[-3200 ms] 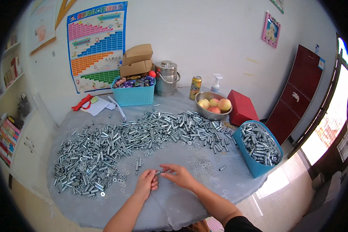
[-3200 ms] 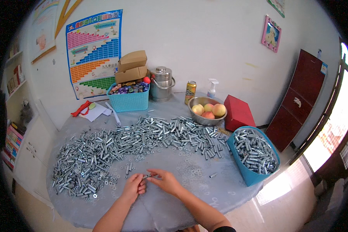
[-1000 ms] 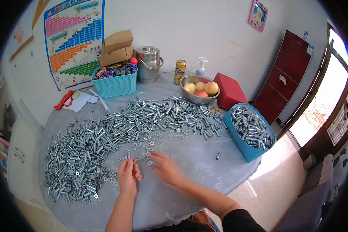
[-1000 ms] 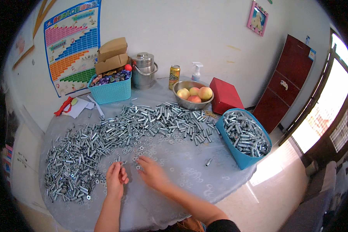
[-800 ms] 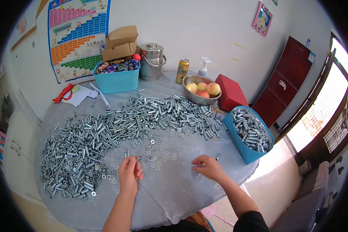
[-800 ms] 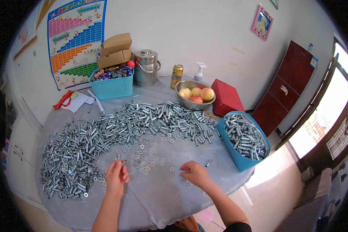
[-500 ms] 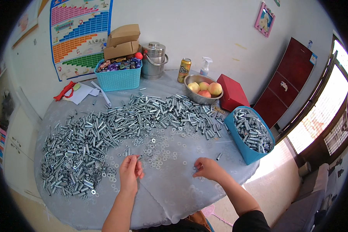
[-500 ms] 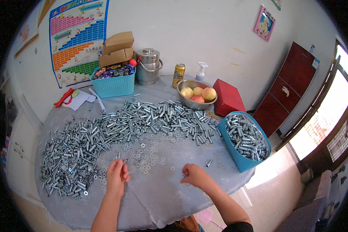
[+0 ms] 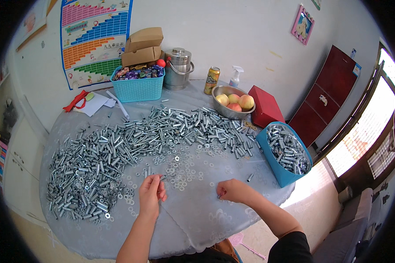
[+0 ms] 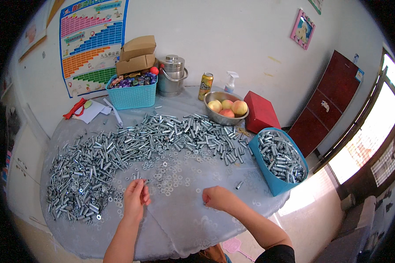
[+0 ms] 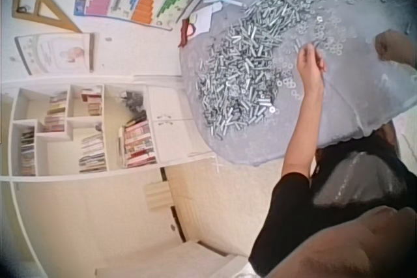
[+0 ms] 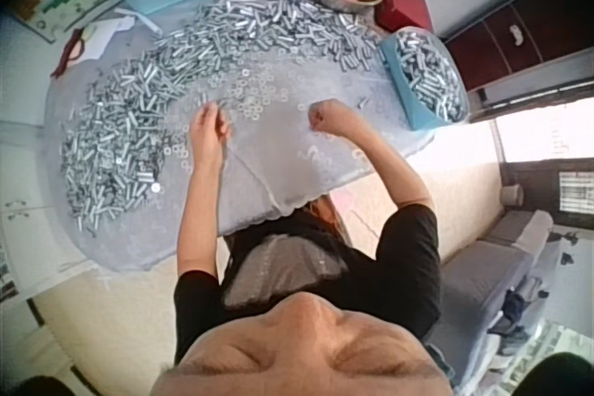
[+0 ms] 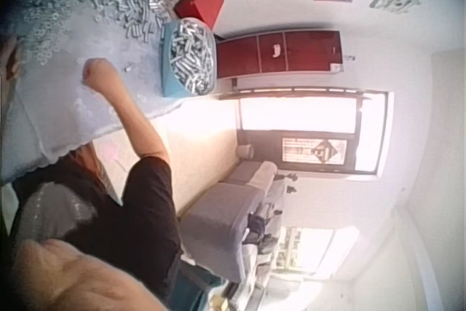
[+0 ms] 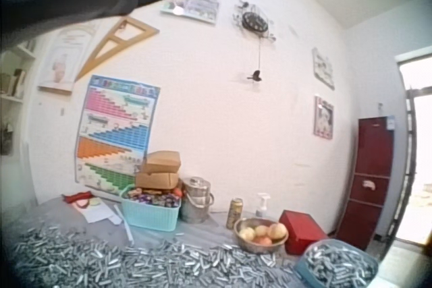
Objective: The person sits at a table covered with a large pile of metal bolts and washers. They repeatedly pick up a bolt and a washer, slide the washer onto the bolt, and place the assembled fastener into a blue plastic basket.
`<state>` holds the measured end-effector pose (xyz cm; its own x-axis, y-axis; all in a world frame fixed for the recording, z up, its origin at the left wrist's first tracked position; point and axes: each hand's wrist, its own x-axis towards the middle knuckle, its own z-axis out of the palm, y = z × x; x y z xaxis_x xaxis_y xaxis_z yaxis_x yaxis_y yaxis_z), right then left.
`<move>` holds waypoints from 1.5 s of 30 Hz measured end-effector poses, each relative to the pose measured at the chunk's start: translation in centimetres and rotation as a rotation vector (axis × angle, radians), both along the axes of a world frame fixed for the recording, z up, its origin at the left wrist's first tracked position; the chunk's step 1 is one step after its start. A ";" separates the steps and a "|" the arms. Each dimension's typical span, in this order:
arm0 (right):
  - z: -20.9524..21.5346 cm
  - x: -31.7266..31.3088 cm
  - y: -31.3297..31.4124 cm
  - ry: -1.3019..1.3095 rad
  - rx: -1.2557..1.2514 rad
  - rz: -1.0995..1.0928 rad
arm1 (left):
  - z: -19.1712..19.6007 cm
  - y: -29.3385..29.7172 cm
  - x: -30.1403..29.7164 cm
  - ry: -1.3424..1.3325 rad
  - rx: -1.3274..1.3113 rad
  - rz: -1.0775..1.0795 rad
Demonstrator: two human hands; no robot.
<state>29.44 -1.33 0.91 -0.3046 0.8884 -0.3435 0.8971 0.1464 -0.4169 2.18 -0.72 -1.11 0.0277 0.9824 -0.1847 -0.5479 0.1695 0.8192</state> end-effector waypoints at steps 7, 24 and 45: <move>0.8 0.2 0.4 0.004 -0.093 -0.005 | 0.1 0.2 -0.1 -0.012 -0.002 -0.007; -0.2 0.0 -0.8 0.032 -0.043 -0.025 | -0.1 0.1 -0.1 0.012 -0.003 -0.027; 0.0 -0.4 -0.6 0.034 -0.008 0.051 | 0.0 0.1 -0.3 -0.006 0.010 -0.011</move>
<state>29.03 -1.92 0.94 -0.3613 0.8685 -0.3393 0.8736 0.1881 -0.4488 1.85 -0.61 -1.12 0.0395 0.9839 -0.1744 -0.5512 0.1671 0.8175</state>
